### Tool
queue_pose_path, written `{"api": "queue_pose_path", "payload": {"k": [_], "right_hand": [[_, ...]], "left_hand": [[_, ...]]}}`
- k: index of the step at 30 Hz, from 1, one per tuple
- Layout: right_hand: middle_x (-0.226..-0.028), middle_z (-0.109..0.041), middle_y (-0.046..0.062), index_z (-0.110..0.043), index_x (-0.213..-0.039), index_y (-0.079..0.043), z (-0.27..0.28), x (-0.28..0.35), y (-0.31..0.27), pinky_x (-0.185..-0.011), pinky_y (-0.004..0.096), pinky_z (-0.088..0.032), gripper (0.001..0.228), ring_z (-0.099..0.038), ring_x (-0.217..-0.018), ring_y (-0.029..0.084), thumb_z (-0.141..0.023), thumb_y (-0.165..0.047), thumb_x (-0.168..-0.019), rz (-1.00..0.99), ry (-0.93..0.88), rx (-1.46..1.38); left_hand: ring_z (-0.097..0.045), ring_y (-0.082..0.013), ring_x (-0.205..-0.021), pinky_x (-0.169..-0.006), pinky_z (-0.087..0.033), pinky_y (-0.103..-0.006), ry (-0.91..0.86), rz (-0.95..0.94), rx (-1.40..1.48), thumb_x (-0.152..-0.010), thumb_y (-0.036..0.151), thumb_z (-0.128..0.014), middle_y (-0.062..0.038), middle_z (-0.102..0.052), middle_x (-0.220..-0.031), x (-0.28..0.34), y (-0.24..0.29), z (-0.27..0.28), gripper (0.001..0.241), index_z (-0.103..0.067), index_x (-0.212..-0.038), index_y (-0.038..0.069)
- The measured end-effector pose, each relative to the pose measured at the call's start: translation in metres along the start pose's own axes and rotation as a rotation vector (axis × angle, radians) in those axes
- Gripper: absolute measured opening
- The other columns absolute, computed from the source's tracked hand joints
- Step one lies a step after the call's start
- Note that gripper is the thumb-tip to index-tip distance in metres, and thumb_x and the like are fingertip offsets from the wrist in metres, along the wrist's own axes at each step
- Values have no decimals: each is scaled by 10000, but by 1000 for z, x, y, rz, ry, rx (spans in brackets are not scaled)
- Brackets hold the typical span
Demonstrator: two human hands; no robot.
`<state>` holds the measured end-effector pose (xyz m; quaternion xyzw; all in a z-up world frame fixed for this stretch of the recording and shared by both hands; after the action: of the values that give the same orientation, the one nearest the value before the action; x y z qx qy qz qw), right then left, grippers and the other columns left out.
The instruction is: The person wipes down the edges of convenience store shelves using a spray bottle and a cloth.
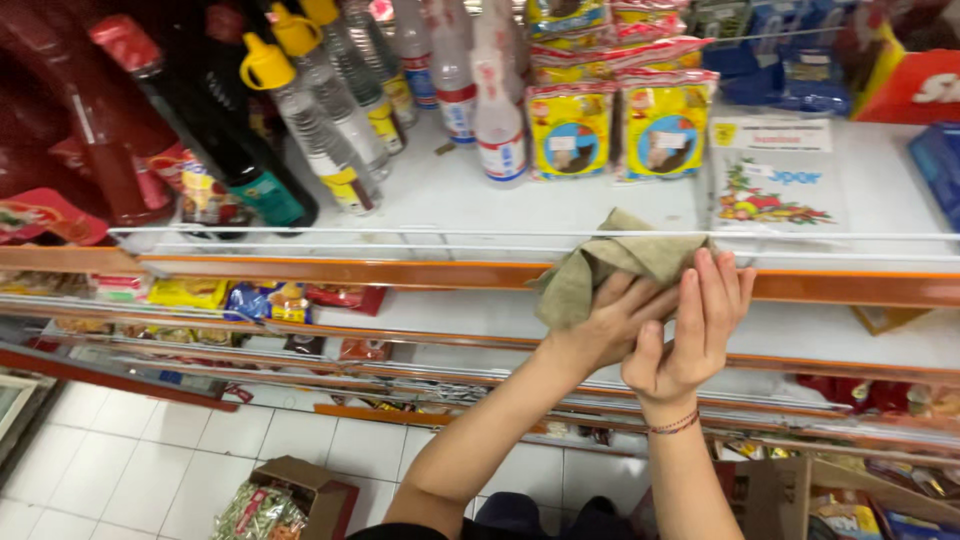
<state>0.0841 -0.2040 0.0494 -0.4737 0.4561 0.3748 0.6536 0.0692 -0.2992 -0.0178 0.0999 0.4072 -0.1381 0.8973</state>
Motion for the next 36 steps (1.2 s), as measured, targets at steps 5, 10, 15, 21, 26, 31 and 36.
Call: {"api": "queue_pose_path", "payload": {"k": [5, 10, 15, 21, 26, 31, 36], "right_hand": [[-1498, -520, 245, -523, -1430, 57, -49, 8, -48, -1309, 624, -188, 497, -430, -1482, 439, -500, -131, -971, 57, -56, -93], [-1492, -533, 240, -551, -1418, 48, -87, 21, -90, -1306, 626, -185, 486, -438, -1478, 427, -529, -101, -956, 84, -86, -137], [-1469, -547, 254, -569, -1405, 54, -127, 33, -128, -1283, 623, -186, 481, -456, -1458, 438, -543, -128, -961, 89, -155, -131], [-1460, -554, 258, -580, -1389, 40, -189, 53, -180, -1284, 624, -202, 459, -463, -1452, 447, -562, -146, -970, 133, -204, -144], [-1477, -533, 260, -601, -1385, 4, -219, 67, -208, -1285, 616, -200, 434, -444, -1452, 458, -580, -137, -975, 144, -222, -167], [-1503, -514, 264, -598, -1391, 5, -227, 79, -217, -1292, 619, -240, 435, -436, -1471, 456, -590, -123, -975, 99, -263, -160], [-1496, -531, 245, -619, -1345, -1, -229, 100, -219, -1290, 619, -303, 409, -473, -1472, 438, -590, -67, -943, 51, -317, -131]], "left_hand": [[-311, -282, -1535, -1258, -154, -557, 196, -37, -730, -968, 265, -624, 68, -449, -1616, 63, -83, 100, 534, -609, -1498, 326], [-157, -364, -1580, -1253, -72, -645, 425, 301, -662, -1011, 445, -547, -78, -353, -1646, 123, -178, 217, 517, -537, -1496, 267], [-36, -441, -1639, -1302, 18, -673, 685, 577, -394, -1090, 437, -398, -87, -226, -1737, 166, -215, 258, 562, -383, -1619, 249], [-159, -211, -1618, -1304, 27, -574, 189, 67, -544, -1047, 438, -627, 27, -391, -1684, 150, -176, 154, 504, -569, -1533, 319], [-199, -187, -1624, -1316, -75, -549, 183, -18, -596, -1029, 322, -666, 119, -388, -1673, 189, -229, 172, 496, -620, -1511, 433], [-136, -331, -1570, -1249, -43, -732, 381, 193, -584, -928, 504, -569, 42, -269, -1683, 235, -298, 273, 504, -578, -1429, 450], [-89, -380, -1628, -1346, -76, -566, 550, 517, -332, -1120, 458, -384, -125, -241, -1737, 263, -339, 374, 541, -437, -1588, 191]]}}
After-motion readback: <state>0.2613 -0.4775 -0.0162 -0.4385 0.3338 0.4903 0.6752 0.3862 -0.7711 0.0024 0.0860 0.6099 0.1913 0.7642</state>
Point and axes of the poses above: each hand's wrist, its own x-axis away from the middle knuckle, its own z-axis out of the back of the hand, y = z × x, the point moved 10 cm from there along -x, towards the middle knuckle
